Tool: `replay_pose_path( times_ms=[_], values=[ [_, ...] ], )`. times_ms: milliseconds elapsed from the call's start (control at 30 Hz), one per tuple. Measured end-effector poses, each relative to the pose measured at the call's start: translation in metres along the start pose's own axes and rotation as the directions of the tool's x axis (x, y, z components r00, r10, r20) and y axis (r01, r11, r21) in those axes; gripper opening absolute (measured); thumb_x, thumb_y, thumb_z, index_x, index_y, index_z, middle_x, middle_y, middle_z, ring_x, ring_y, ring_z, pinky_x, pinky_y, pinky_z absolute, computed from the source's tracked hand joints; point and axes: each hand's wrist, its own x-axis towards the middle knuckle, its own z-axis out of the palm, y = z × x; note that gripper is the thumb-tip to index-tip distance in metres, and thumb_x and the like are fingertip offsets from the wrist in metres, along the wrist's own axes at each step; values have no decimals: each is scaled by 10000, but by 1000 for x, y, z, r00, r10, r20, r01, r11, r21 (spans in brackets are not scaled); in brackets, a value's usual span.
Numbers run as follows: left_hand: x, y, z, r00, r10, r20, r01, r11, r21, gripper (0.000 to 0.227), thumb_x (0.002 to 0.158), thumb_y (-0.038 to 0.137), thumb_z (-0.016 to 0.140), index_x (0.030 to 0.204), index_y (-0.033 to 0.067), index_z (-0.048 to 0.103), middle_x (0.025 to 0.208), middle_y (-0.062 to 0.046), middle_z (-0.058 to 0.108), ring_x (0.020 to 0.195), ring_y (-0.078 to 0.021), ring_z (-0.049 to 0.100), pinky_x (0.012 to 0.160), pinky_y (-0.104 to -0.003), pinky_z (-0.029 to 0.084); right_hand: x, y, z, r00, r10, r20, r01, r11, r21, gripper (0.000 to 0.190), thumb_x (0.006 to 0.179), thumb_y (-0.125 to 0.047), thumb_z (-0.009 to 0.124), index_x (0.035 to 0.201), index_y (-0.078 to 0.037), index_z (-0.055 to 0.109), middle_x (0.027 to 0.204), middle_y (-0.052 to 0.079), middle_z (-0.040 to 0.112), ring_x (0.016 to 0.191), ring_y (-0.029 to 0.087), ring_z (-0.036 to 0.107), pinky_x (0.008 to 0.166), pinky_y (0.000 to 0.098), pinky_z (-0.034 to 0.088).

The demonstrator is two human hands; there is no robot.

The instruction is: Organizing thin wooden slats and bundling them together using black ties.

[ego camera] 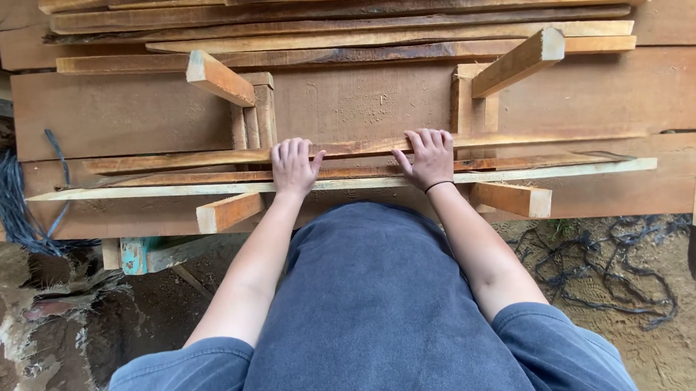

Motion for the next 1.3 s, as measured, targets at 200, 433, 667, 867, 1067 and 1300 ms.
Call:
replay_pose_path(
  times_ms=[200, 433, 667, 867, 1067, 1300],
  values=[
    [-3, -2, -13, 999, 41, -30, -42, 998, -43, 636, 1054, 718, 330, 1146, 149, 599, 1079, -68, 652, 1224, -242, 584, 1203, -564, 253, 0, 3, 12, 996, 53, 76, -54, 999, 1, 545, 945, -642, 587, 1256, -199, 654, 1115, 21, 626, 1206, 224, 550, 1236, 598, 148],
    [-21, 3, -16, 982, 106, -159, -124, 986, -110, 266, 1014, 492, 550, 941, 239, 589, 903, 28, 532, 857, -201, 608, 820, -379, 496, -18, -10, -10, 998, -58, -4, 58, 989, 138, 359, 947, -550, 660, 946, -191, 649, 892, 12, 612, 853, 199, 665, 986, 387, 474],
    [-20, 11, -58, 977, 194, 91, -178, 971, -161, 842, 699, 777, 694, 1247, 147, 583, 1178, -67, 637, 1111, -281, 628, 974, -443, 426, -17, -12, -29, 969, -142, 203, 143, 990, 11, 873, 689, -860, 618, 1261, -201, 587, 1202, -4, 652, 1178, 180, 594, 1030, 374, 402],
    [-19, 11, -59, 978, 180, 106, -158, 969, -191, 872, 581, 680, 832, 1234, 148, 606, 1126, -42, 645, 1074, -267, 636, 959, -428, 428, -14, -15, -36, 974, -121, 193, 110, 992, 65, 837, 703, -832, 651, 1243, -194, 600, 1160, -7, 657, 1131, 185, 620, 1011, 382, 416],
    [5, 15, -70, 951, 59, 305, 6, 978, -207, 691, 752, 777, 654, 1128, 197, 651, 1058, -31, 671, 1065, -272, 660, 992, -465, 426, -3, 0, -2, 949, 167, 266, -249, 917, 311, 420, 1010, -650, 535, 1189, -287, 646, 992, -72, 719, 941, 151, 708, 884, 370, 474],
    [38, 10, -2, 843, -184, 505, 224, 975, -19, 462, 915, 694, 482, 721, 314, 658, 775, 48, 739, 891, -212, 744, 831, -423, 454, 52, 3, 28, 702, 597, 387, -693, 451, 562, 251, 997, -503, 698, 1133, -291, 708, 1001, -51, 769, 928, 170, 755, 801, 328, 584]
  ],
)
